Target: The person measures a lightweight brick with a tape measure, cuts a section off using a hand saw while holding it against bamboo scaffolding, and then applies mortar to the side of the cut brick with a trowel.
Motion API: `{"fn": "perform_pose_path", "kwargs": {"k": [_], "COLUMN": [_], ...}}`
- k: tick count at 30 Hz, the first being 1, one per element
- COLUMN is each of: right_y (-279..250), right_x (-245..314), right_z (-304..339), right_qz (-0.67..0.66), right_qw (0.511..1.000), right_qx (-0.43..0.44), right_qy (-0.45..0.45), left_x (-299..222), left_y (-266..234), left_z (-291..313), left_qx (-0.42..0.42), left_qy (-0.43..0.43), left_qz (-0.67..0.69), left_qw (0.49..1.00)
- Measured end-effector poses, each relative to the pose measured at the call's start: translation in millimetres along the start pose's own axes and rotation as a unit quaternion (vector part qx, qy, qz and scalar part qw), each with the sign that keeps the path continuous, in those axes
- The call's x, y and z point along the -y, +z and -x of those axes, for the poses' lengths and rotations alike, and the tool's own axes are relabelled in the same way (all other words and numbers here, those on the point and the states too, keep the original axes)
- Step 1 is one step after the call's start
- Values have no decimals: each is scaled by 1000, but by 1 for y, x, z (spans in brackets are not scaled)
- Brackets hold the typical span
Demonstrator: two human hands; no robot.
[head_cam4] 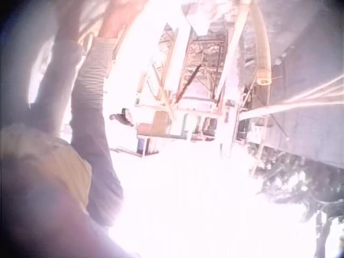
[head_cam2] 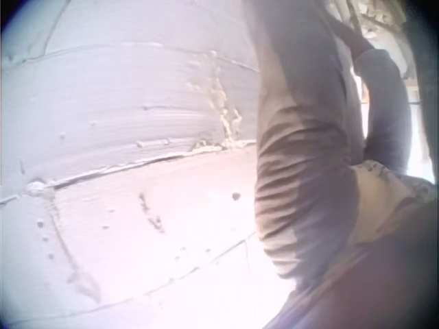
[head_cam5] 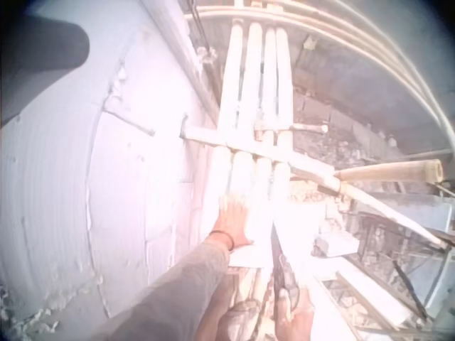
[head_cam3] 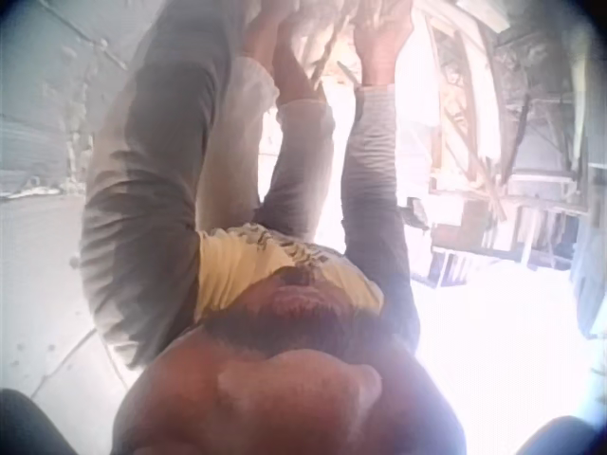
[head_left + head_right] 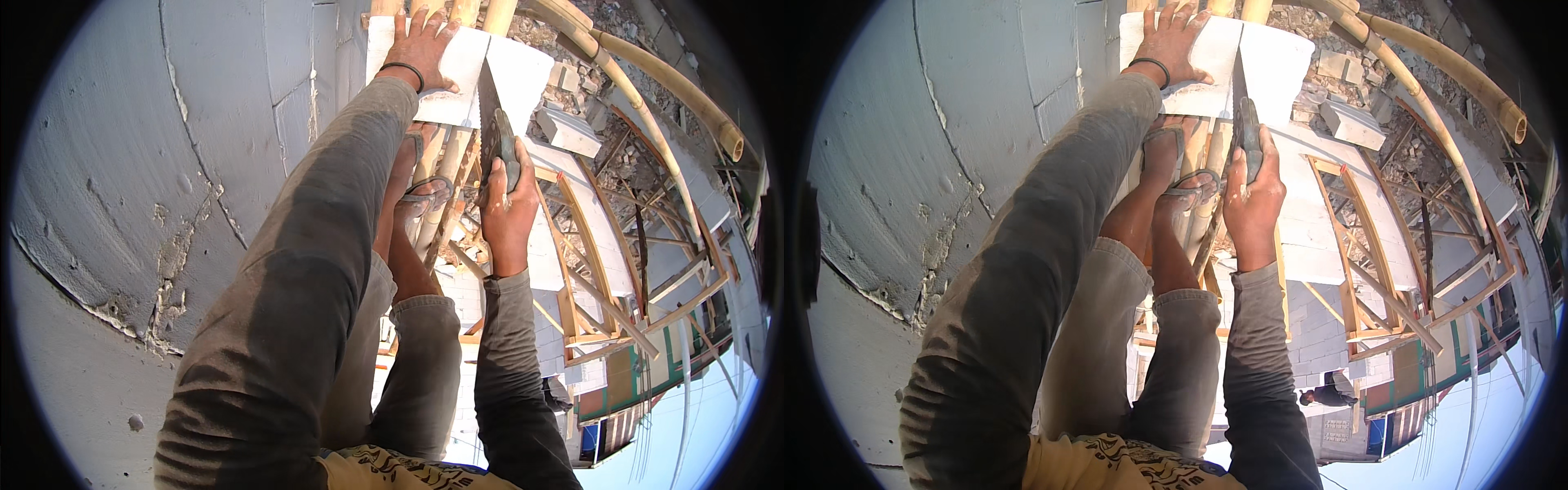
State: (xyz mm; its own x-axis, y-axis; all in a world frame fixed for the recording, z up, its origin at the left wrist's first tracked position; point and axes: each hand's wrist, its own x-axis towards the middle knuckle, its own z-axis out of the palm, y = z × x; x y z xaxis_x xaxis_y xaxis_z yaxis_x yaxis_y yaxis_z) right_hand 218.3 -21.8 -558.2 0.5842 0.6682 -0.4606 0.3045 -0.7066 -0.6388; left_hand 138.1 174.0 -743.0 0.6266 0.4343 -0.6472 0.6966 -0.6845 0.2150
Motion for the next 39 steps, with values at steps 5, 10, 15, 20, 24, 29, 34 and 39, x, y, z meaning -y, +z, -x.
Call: {"fn": "perform_pose_path", "kwargs": {"k": [5, 10, 15, 20, 24, 29, 34, 39], "right_y": [7, 17, -9, 34, 28, 7, -10, 26], "right_x": [13, -22, 8, -26, -20, -5, 15, -41], "right_z": [-12, -72, 36, -96, -90, -39, 46, -97], "right_qz": [-10, 37, -26, 133, -147, -82, -76, 2], "right_qw": [1000, 998, 999, 988, 979, 991, 994, 999], "right_qx": [5, 26, 20, -35, 82, 62, 29, 25], "right_qy": [2, 37, 3, -67, 112, 90, 70, 45], "left_x": [15, -17, 14, -8, -3, -10, 18, -24], "left_y": [15, 4, -4, 3, 5, 22, 0, -13], "left_z": [3, -8, 15, -6, -5, -1, 11, -16], "left_qx": [-90, -40, -61, -54, -13, -61, -24, 10], "left_qy": [6, 35, 4, 3, 2, 39, 6, 19], "left_qz": [9, 54, 2, 27, 3, 29, -16, 30], "left_qw": [996, 997, 998, 998, 1000, 997, 1000, 999]}}
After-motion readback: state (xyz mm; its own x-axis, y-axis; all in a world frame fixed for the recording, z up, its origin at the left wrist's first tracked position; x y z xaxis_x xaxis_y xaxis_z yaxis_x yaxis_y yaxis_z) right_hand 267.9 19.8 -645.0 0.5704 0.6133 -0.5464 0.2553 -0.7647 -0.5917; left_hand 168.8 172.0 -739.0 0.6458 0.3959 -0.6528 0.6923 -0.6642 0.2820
